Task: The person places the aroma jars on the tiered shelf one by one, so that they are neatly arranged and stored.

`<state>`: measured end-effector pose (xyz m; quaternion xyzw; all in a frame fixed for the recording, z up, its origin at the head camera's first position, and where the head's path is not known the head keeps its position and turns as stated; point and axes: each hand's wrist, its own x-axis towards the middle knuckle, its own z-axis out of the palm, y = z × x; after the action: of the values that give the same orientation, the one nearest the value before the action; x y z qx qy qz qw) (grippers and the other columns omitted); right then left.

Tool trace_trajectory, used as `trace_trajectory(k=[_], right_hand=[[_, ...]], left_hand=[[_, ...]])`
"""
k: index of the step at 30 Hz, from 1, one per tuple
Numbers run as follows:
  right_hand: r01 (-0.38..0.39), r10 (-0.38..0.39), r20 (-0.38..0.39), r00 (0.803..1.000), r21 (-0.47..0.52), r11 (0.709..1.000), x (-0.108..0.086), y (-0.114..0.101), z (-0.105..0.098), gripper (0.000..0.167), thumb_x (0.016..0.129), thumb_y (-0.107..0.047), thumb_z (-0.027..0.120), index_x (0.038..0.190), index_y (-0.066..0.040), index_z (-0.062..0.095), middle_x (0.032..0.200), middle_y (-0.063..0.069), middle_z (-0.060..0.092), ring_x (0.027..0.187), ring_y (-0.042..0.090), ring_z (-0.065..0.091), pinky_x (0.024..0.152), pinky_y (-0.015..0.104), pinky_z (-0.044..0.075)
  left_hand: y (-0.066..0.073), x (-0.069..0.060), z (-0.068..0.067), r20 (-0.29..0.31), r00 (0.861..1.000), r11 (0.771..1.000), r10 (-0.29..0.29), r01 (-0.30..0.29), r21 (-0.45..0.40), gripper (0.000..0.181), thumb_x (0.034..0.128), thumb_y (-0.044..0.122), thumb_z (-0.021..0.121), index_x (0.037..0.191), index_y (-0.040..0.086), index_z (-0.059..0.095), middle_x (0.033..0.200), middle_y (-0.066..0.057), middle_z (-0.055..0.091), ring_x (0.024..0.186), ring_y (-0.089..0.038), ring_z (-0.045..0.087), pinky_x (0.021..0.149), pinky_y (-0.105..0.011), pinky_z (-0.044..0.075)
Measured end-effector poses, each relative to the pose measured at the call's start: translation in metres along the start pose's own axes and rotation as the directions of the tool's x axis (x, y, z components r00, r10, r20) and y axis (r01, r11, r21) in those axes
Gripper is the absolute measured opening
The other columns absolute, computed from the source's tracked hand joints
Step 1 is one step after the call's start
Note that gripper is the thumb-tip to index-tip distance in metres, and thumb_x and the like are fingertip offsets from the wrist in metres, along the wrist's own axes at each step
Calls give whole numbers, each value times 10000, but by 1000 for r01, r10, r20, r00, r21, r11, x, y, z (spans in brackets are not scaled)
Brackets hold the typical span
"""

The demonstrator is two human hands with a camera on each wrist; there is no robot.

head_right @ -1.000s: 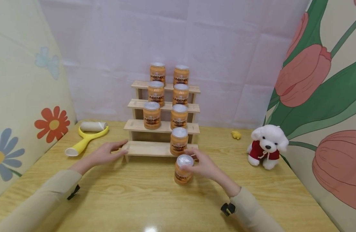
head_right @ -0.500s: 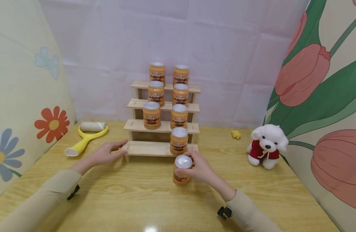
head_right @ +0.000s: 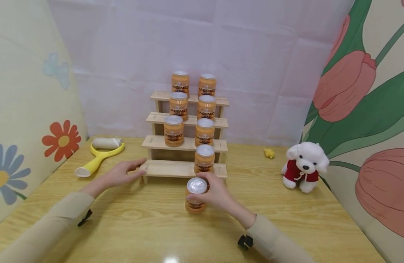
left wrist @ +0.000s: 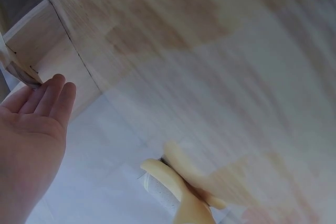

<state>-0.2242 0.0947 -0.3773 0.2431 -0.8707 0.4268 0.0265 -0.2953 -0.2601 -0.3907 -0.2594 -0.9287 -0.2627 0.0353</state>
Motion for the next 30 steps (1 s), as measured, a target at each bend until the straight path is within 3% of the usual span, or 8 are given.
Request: trace_trajectory(k=[9, 19, 25, 30], right_hand=[[47, -49, 36, 998, 50, 998, 15, -17, 4, 636, 728, -324, 809, 1265, -80, 573, 1170, 71, 635, 976, 179, 628, 756, 250, 545], [74, -72, -40, 997, 47, 996, 48, -41, 6, 601, 738, -359, 796, 1263, -150, 591, 1140, 32, 645, 896, 167, 615, 677, 267, 530], [110, -103, -90, 991, 66, 992, 69, -48, 12, 606, 760, -331, 786, 1289, -129, 571, 1222, 43, 618, 1004, 175, 613, 767, 285, 542], [121, -113, -116, 987, 56, 991, 84, -48, 19, 603, 776, -305, 777, 1292, -80, 560, 1230, 90, 604, 1000, 212, 618, 759, 308, 547]], left_hand=[[0, 0, 1, 11, 1000, 1000, -6, 6, -11, 647, 961, 418, 501, 1425, -14, 368, 1411, -237, 428, 1241, -394, 475, 991, -505, 450], [0, 0, 0, 5, 1000, 1000, 0, 0, -8, 635, 961, 398, 511, 1421, -18, 372, 1402, -238, 438, 1228, -391, 490, 985, -501, 457], [1, 0, -1, 2, 1000, 1000, 3, -3, -10, 638, 961, 395, 512, 1423, -21, 366, 1404, -239, 435, 1225, -397, 490, 984, -504, 456], [2, -1, -1, -7, 1000, 1000, 0, 0, -12, 637, 960, 393, 515, 1417, -28, 373, 1396, -244, 443, 1221, -398, 493, 984, -509, 455]])
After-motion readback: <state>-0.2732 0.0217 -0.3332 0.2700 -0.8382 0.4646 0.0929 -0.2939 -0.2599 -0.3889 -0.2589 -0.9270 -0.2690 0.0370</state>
